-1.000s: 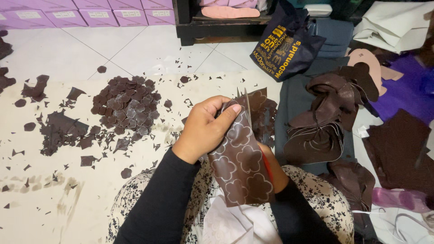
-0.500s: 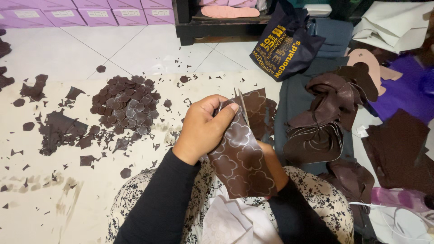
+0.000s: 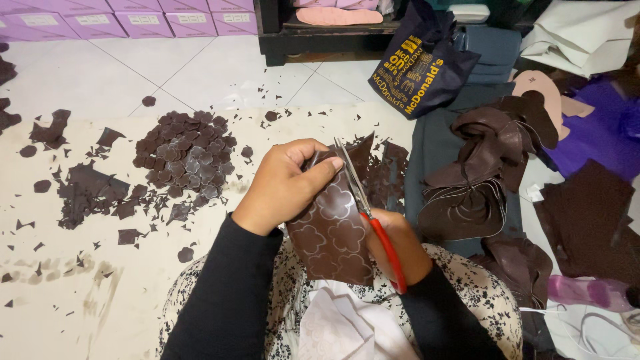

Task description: The person uses red-handled scissors to cut cloud-shaped pieces from a brown patterned sheet. They hold the sheet with the left hand and cut along the outlines, dropping finished pieces onto the floor.

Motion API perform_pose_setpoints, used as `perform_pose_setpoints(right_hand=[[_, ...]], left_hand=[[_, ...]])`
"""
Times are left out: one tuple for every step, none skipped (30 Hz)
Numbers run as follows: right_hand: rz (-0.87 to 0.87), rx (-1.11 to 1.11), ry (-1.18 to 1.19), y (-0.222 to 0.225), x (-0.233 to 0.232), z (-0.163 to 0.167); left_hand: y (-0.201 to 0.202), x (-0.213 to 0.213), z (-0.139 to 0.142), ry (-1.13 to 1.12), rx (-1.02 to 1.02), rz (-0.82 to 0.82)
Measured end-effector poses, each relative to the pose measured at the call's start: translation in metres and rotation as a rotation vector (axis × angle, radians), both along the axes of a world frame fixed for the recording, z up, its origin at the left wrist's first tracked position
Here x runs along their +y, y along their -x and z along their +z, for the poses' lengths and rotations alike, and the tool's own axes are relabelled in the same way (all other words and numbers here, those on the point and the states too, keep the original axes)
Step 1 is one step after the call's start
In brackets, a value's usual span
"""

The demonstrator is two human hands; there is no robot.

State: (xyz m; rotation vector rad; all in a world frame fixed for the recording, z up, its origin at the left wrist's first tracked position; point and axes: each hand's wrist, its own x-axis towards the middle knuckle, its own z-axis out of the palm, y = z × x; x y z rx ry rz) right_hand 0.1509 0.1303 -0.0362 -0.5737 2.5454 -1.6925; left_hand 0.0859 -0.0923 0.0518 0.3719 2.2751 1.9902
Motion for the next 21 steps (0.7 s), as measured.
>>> perform_pose_setpoints(right_hand=[[-0.014,-0.018,-0.01,0.0,-0.001,0.0],[-0.027,-0.035,-0.02,-0.001,-0.002,0.001],[-0.036,-0.035,-0.028,-0.001,-0.002,0.002],[-0.044,-0.035,-0.037,-0.001,-0.003,0.005],[-0.053,-0.035,-0.046,-0.002,-0.004,0.008],[-0.042,-0.132,-0.008,-0.003,-0.005,0.012],[-0.03,-0.231,0.03,-0.004,-0.006,0.016],[-0.019,-0.33,0.069,-0.004,-0.008,0.019],[-0.052,-0.426,0.1,-0.004,-0.01,0.021],[-0.087,-0.52,0.133,-0.004,-0.013,0.023],[-0.125,-0.614,0.166,-0.003,-0.014,0.024],[-0.11,-0.593,0.184,-0.003,-0.014,0.024],[-0.093,-0.572,0.202,-0.003,-0.015,0.024],[-0.075,-0.551,0.219,-0.003,-0.015,0.023],[-0.087,-0.567,0.234,-0.002,-0.015,0.022],[-0.099,-0.583,0.249,-0.001,-0.016,0.02],[-0.112,-0.601,0.264,-0.001,-0.016,0.018],[-0.124,-0.636,0.274,-0.001,-0.015,0.017],[-0.137,-0.673,0.284,-0.001,-0.015,0.016],[-0.15,-0.709,0.294,-0.001,-0.015,0.015],[-0.173,-0.724,0.303,0.0,-0.016,0.013]], left_hand=[[0.0,-0.001,0.001,-0.02,-0.009,-0.017],[0.0,-0.002,0.001,-0.039,-0.018,-0.034],[0.0,-0.002,0.002,-0.058,-0.027,-0.049],[0.0,-0.003,0.002,-0.052,-0.038,-0.054],[0.001,-0.004,0.003,-0.046,-0.048,-0.059],[0.0,-0.004,0.003,-0.04,-0.059,-0.063],[0.0,-0.005,0.003,-0.029,-0.07,-0.087],[-0.001,-0.005,0.002,-0.018,-0.083,-0.11],[-0.001,-0.005,0.001,-0.006,-0.096,-0.136],[0.0,-0.005,0.0,0.0,-0.084,-0.137],[0.001,-0.004,-0.001,0.007,-0.071,-0.14],[0.002,-0.003,-0.002,0.012,-0.058,-0.143],[0.003,-0.003,-0.003,0.024,-0.068,-0.134],[0.005,-0.003,-0.005,0.036,-0.078,-0.123],[0.007,-0.003,-0.006,0.049,-0.086,-0.11],[0.008,-0.003,-0.007,0.029,-0.093,-0.117],[0.009,-0.002,-0.009,0.009,-0.101,-0.125],[0.01,-0.001,-0.01,-0.011,-0.109,-0.133],[0.011,-0.001,-0.011,-0.001,-0.108,-0.126],[0.011,-0.001,-0.013,0.01,-0.107,-0.12],[0.012,-0.001,-0.014,0.021,-0.105,-0.113]])
